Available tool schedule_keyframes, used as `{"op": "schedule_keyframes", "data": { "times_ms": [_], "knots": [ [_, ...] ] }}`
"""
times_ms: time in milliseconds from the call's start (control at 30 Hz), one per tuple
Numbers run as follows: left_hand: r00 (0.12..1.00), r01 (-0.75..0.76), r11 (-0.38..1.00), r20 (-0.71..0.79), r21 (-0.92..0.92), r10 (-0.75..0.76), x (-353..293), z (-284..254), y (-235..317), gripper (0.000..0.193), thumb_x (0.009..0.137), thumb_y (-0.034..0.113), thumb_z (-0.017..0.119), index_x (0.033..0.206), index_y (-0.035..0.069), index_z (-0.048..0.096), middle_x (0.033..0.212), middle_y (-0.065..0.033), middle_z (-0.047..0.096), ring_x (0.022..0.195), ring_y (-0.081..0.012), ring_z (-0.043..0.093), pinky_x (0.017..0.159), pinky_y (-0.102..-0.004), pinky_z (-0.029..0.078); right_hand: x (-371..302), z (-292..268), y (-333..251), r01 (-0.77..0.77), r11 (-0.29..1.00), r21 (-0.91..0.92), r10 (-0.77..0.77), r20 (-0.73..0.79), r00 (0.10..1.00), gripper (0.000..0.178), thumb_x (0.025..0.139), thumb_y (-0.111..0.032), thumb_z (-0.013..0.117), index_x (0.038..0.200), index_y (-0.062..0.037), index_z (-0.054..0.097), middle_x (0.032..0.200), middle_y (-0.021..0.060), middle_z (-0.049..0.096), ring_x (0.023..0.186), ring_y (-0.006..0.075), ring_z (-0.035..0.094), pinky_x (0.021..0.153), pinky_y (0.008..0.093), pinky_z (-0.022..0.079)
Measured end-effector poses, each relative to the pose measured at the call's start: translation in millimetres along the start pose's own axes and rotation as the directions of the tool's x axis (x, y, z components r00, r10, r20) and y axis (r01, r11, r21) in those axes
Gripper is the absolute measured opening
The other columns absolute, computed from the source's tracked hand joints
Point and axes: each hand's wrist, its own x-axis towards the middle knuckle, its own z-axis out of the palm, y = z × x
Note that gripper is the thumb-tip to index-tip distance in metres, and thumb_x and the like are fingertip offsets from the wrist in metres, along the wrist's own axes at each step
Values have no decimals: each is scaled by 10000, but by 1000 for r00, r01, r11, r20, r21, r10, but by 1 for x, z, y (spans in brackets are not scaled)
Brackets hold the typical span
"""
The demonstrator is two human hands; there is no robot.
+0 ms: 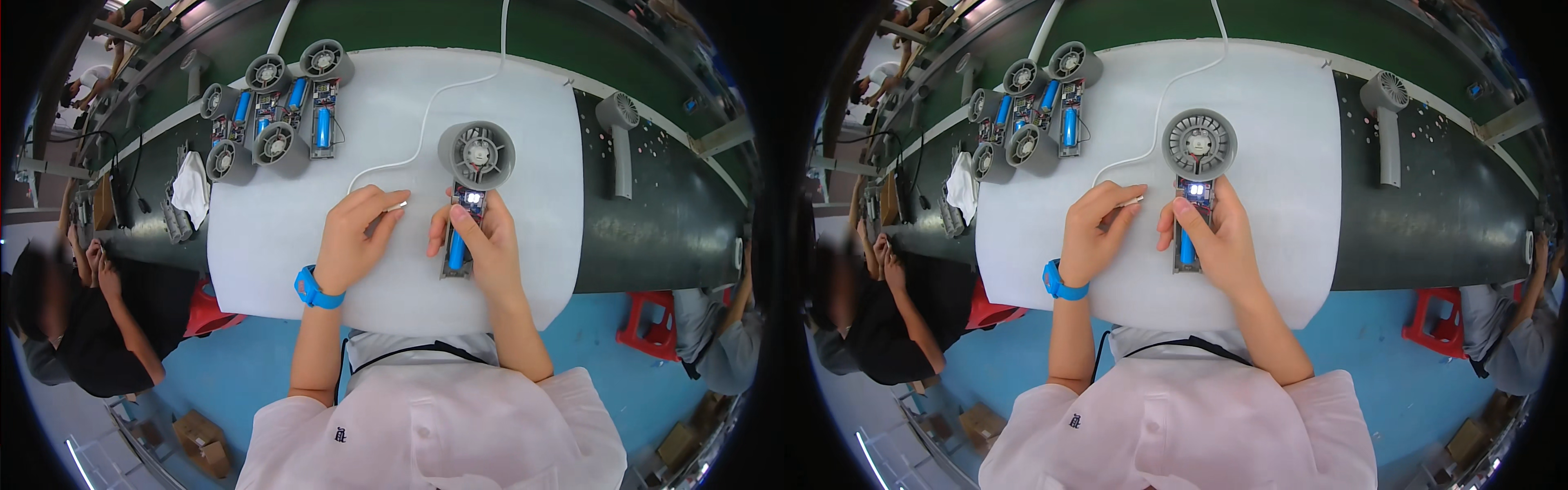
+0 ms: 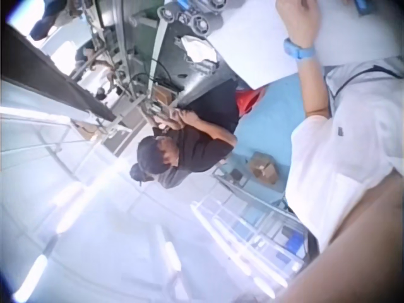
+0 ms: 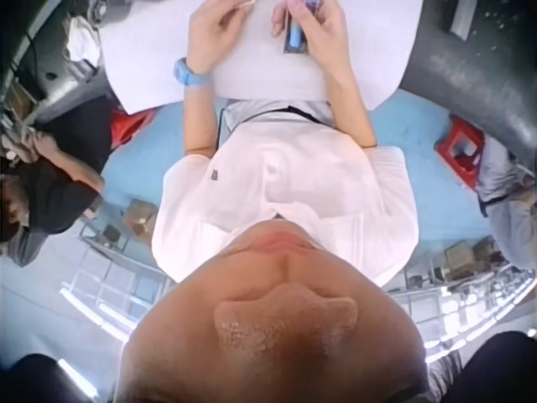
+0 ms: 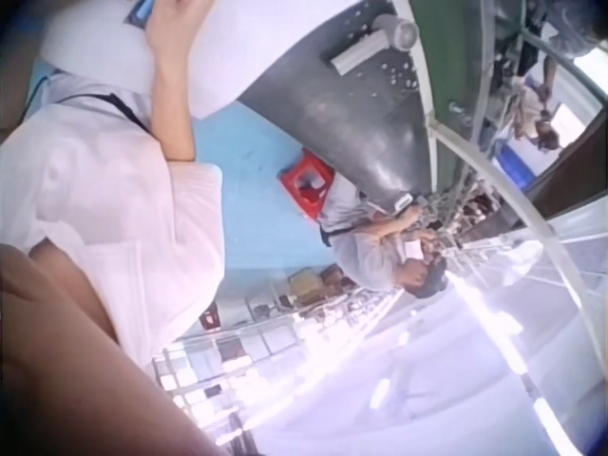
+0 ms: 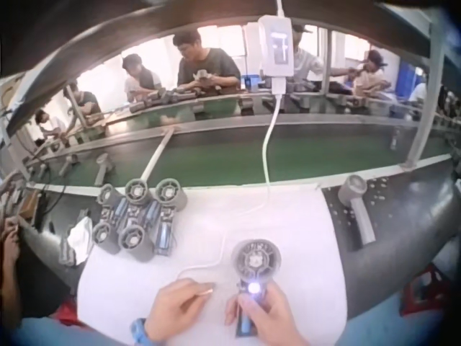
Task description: Assemble and test small handheld electric fans at an assembly station.
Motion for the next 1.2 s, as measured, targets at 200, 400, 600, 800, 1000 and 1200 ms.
{"op": "schedule_keyframes", "data": {
  "times_ms": [200, 400, 600, 800, 1000, 1200],
  "knots": [
    [1000, 11, 999, 17, 46, -11, 2, -2, 2, 220, 784, -29, 652, 993, 36, 667, 710, -76, 525, 578, -190, 484, 529, -291, 397, -1, 1, -7, -39, 999, -16, 39, -17, 999, 300, 944, -192, 538, 1120, 32, 444, 747, 137, 619, 592, 198, 618, 585, 289, 483],
    [1000, -28, 999, 15, 32, 27, 1, -2, -4, 259, 787, -51, 639, 1026, 41, 678, 764, -69, 566, 617, -161, 514, 527, -259, 416, -2, 5, -3, -50, 999, -20, 50, -5, 999, 276, 927, -152, 544, 1102, 38, 446, 824, 155, 622, 671, 208, 631, 621, 295, 492],
    [996, -92, 994, -16, 52, 92, 0, -7, -6, 219, 770, -22, 660, 979, 43, 669, 752, -86, 555, 658, -244, 530, 579, -333, 436, -23, 16, -61, 85, 882, 463, -79, -33, 996, 418, 848, -263, 635, 1166, -59, 455, 994, 78, 524, 787, 193, 461, 657, 346, 387],
    [988, -155, 987, -2, 30, 155, -1, -8, -10, 251, 779, -32, 655, 1018, 46, 667, 792, -79, 575, 693, -216, 537, 580, -310, 436, -8, 20, -96, 861, 68, -504, -996, -78, 33, 512, 782, -469, 651, 1079, -71, 527, 835, 60, 506, 673, 149, 422, 647, 358, 361],
    [997, -23, 994, -81, -104, 15, -2, 0, -5, 237, 799, -4, 659, 1030, 42, 629, 833, -76, 582, 692, -212, 550, 591, -288, 460, -23, 16, -117, 905, 380, 193, -899, -154, 410, 421, 929, -408, 452, 935, 7, 521, 786, 61, 508, 606, 98, 427, 627, 275, 397],
    [999, -42, 994, -34, -99, 39, -7, -5, -9, 156, 792, -3, 667, 927, 36, 598, 806, -72, 564, 639, -199, 513, 571, -281, 441, -29, -5, -118, 923, 381, -55, -912, -186, 366, 306, 921, -271, 424, 873, 11, 535, 819, 123, 598, 682, 163, 594, 792, 327, 499]
  ]
}}
